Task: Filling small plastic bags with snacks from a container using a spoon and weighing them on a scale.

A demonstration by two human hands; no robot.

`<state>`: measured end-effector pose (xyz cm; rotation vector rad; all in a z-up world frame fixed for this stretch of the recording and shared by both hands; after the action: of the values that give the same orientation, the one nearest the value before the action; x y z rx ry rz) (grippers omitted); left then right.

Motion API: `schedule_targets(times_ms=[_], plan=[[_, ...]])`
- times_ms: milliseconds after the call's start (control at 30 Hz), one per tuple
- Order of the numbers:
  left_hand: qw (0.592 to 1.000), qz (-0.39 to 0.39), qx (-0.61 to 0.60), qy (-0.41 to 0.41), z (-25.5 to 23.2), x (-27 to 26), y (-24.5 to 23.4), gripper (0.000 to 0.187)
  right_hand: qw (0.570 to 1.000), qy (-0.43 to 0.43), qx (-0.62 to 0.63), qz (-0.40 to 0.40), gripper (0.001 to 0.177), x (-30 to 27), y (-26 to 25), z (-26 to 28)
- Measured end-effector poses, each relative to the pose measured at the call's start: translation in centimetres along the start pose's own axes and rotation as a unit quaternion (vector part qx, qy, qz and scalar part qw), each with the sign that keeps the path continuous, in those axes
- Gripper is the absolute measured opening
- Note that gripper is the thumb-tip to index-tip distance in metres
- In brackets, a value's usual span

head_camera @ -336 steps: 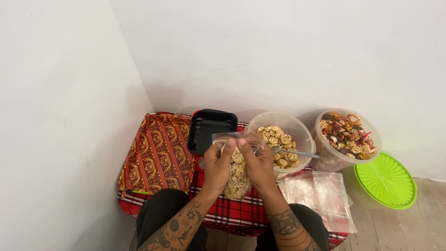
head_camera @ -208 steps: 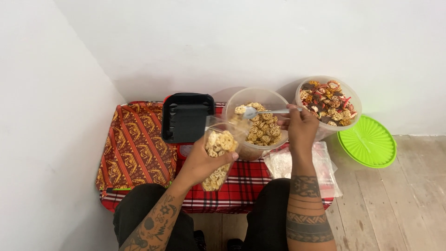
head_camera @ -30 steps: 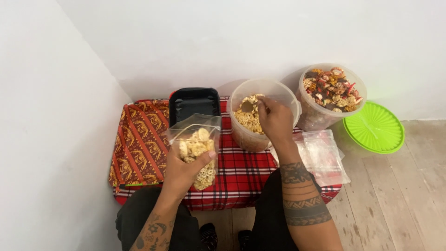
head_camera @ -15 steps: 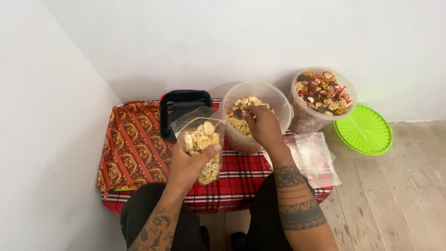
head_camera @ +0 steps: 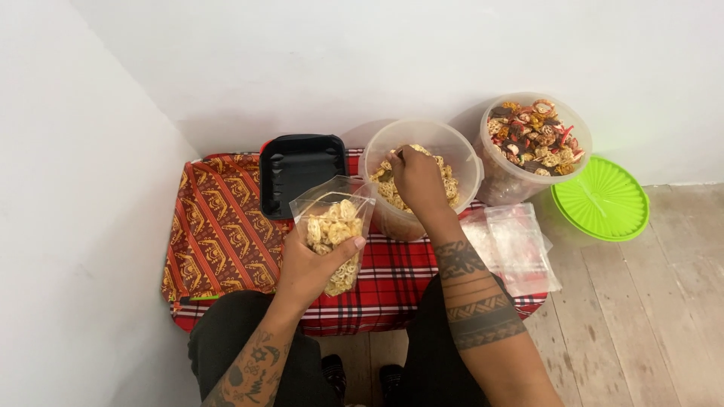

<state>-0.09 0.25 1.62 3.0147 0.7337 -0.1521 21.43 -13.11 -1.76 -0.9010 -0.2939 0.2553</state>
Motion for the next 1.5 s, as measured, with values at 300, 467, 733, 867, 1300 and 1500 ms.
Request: schedule_targets(times_ms=[300,467,733,867,1300,1500], plan=[[0.998,0.016,-0.039,0.048,0.1,0.2,-0.4,0.066,0.994,0.014,0.060,-0.089,0.029,-1.8,-2.4,0.5],[0.997,0.014,-0.039,0.058,0.1,0.2,-0.6,0.066,0.983,0.004,0.136,-0.127,0.025,-2.7,-3.7,0.0],[0.998,0.009,-0.045,0.048,0.2,-0.1,-0.7,0.065,0.992,-0.001,0.045,-0.118,0.020,-3.0,-3.8,-1.2],[0.998,0.005,-0.052,0.042,0.5,-0.2,-0.8,0.067,0.996,0.012,0.015,-0.082,0.024,-3.1,-3.1,-0.2],[0.998,0.037,-0.054,-0.007,0.3,-0.2,-0.3,0.062,0.989,0.072,0.129,-0.006,0.029,-2.7,-3.6,-0.1],[0.995,0.049,-0.088,-0.018,-0.2,-0.6,0.3,0.058,0.962,0.087,0.246,-0.086,0.029,-3.1,-4.3,-1.7]])
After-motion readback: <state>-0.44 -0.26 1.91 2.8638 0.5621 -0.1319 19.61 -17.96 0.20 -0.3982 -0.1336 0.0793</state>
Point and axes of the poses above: each hand's wrist, its own x-axis towards the middle knuckle, its own y-axis out of the palm, z = x × y, the point moved 2 cm from there along x, towards the middle knuckle, and after that the axes turned 3 degrees about y, right-handed, at the moved point
